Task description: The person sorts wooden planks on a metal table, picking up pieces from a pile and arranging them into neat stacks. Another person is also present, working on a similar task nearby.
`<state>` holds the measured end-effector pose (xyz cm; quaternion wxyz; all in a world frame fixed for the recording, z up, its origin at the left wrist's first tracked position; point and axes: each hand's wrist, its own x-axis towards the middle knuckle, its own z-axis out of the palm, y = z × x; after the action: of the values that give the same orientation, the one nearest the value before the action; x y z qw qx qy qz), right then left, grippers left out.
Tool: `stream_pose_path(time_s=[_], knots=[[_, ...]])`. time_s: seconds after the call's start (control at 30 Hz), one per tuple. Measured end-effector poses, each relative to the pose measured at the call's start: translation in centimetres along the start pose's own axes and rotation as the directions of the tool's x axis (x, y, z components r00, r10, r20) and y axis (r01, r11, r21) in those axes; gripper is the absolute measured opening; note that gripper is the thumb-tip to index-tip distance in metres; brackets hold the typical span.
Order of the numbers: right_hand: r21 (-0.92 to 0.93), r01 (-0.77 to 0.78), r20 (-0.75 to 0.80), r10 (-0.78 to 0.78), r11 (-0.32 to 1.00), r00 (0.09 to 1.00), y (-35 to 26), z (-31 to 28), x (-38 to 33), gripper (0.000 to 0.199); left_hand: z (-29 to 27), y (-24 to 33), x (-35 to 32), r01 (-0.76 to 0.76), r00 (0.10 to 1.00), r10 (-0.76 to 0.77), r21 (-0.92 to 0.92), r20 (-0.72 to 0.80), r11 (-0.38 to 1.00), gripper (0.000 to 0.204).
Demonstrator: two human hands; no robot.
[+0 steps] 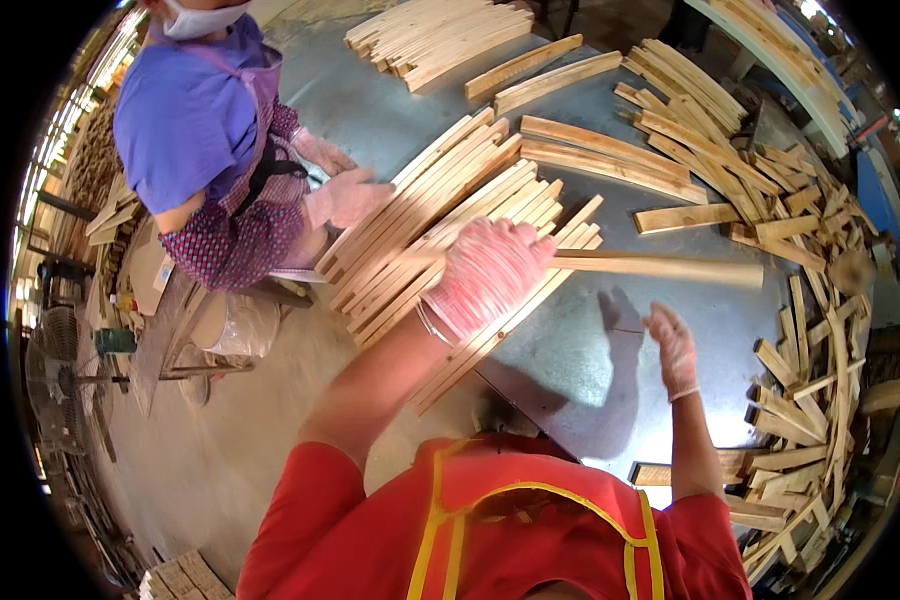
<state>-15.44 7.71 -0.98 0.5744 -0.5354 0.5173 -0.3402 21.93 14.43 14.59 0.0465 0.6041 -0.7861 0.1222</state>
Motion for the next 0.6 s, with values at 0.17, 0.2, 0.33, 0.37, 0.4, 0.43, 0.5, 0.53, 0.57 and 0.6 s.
stream_pose_path(time_s=[0.17,0.2,0.33,0.37,0.4,0.43,0.5,0.53,0.57,0.6], knots=[[0.191,-0.219,-0.126,0.246,0.957,0.961,3.2,-1.0,-10.1,0.058,6.3,-7.1,-1.2,-0.120,0.957,0.141,0.098,-0.252,0.988,0.018],[0.177,-0.261,-0.135,0.286,0.949,0.949,1.7,-0.8,-11.6,0.057,9.1,-9.9,-2.4,-0.177,0.957,0.156,-0.070,-0.244,0.982,0.021],[-0.118,-0.339,-0.253,0.302,0.933,0.919,1.3,-5.0,-15.6,0.058,13.6,-11.8,-6.4,-0.045,0.991,0.054,-0.082,0.119,0.996,0.023],[-0.138,-0.336,-0.224,0.301,0.932,0.927,3.2,-6.7,-14.9,0.060,13.8,-12.7,-7.9,0.060,0.980,-0.036,-0.120,0.194,0.991,0.024],[-0.096,-0.302,-0.259,0.269,0.948,0.927,5.3,-9.4,-14.6,0.062,12.6,-12.1,-7.7,0.022,0.951,-0.045,0.078,0.307,0.997,0.024],[-0.060,-0.263,-0.270,0.237,0.963,0.933,6.4,-12.0,-14.8,0.063,12.2,-11.1,-8.4,0.089,0.952,-0.114,0.099,0.285,0.991,0.027],[-0.483,-0.366,-0.427,0.151,0.796,0.892,2.8,-18.6,-14.8,0.062,10.6,-6.5,-8.3,0.171,0.962,-0.193,0.122,0.192,0.978,0.036],[-0.661,-0.425,-0.424,0.159,0.618,0.892,1.7,-22.3,-14.3,0.062,11.3,-4.9,-9.3,0.151,0.980,-0.158,0.062,0.118,0.987,0.041],[-0.800,-0.452,-0.418,0.174,0.395,0.892,1.4,-26.3,-13.8,0.062,12.1,-3.0,-10.1,0.131,0.990,-0.131,0.000,0.046,0.991,0.045],[-0.849,-0.474,-0.447,0.163,0.231,0.880,2.1,-30.2,-13.6,0.064,11.9,0.2,-10.2,0.088,0.994,-0.087,-0.002,0.063,0.996,0.050]])
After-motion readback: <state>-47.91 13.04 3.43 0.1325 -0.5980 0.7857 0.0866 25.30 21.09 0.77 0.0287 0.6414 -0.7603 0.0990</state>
